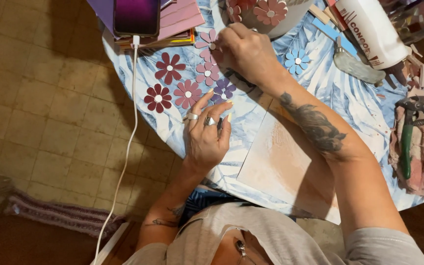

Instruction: Sanding the edges of small flower-shaped mosaic pieces using sandpaper on a table to smooth them.

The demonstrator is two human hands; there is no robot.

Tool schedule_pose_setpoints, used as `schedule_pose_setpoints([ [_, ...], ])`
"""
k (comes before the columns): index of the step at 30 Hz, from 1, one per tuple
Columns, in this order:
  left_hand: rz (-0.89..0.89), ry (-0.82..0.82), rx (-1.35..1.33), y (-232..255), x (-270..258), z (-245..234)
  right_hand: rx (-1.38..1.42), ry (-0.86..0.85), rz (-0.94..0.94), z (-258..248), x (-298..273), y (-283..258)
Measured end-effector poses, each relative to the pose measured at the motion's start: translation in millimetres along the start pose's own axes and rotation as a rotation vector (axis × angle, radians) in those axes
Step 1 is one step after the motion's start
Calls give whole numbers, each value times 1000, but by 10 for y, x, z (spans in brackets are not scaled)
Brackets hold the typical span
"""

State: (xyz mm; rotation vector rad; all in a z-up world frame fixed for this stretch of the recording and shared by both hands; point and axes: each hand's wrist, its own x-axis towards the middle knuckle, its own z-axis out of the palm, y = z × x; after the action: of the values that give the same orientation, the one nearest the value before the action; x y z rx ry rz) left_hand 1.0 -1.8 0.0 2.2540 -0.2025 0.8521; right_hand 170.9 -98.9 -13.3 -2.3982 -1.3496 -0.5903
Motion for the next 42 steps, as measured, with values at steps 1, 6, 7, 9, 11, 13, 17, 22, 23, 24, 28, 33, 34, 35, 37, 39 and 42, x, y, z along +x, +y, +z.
schedule_pose_setpoints([
  [1, 1, -1, -1, 1, -9, 9, -1, 0, 1, 66, -2, 21],
  [6, -19, -13, 39, 5, -21, 14, -159, -32, -34, 240, 20, 97],
  [7, -19, -14, 41, 1, -19, 12, -157, -31, -34, 243, 20, 109],
  [9, -11, -10, 27, 1, -19, 13, -243, -100, -68, 239, 12, 135],
  [11, -14, -11, 26, -7, -33, 25, -259, -72, -95, 254, -1, 152],
  [13, -13, -13, 24, -9, -44, 28, -276, -42, -119, 225, -7, 140],
  [17, 8, 19, 20, 1, -21, 23, -309, -81, -112, -43, -21, 53],
  [22, 47, 38, 55, 158, -1, -19, -62, -47, 6, -708, -377, -165],
  [23, 40, 22, 41, 207, -14, -5, 57, 2, 30, -860, -486, -236],
  [24, 30, 2, 24, 266, -34, 16, 176, 51, 55, -1016, -610, -312],
  [28, 0, -58, -234, 510, -116, 202, 136, 147, 241, -1291, -1154, -568],
  [33, 82, -155, -340, 845, -236, 440, 174, 273, 336, -1648, -1566, -842],
  [34, 86, -169, -351, 914, -249, 459, 167, 274, 352, -1681, -1639, -858],
  [35, 102, -184, -365, 981, -260, 474, 164, 288, 352, -1713, -1709, -876],
  [37, 124, -205, -381, 1107, -250, 474, 157, 308, 359, -1765, -1823, -893],
  [39, 140, -221, -401, 1234, -215, 440, 168, 323, 361, -1810, -1919, -897],
  [42, 146, -245, -393, 1260, -290, 511, 184, 354, 376, -1830, -1991, -916],
])
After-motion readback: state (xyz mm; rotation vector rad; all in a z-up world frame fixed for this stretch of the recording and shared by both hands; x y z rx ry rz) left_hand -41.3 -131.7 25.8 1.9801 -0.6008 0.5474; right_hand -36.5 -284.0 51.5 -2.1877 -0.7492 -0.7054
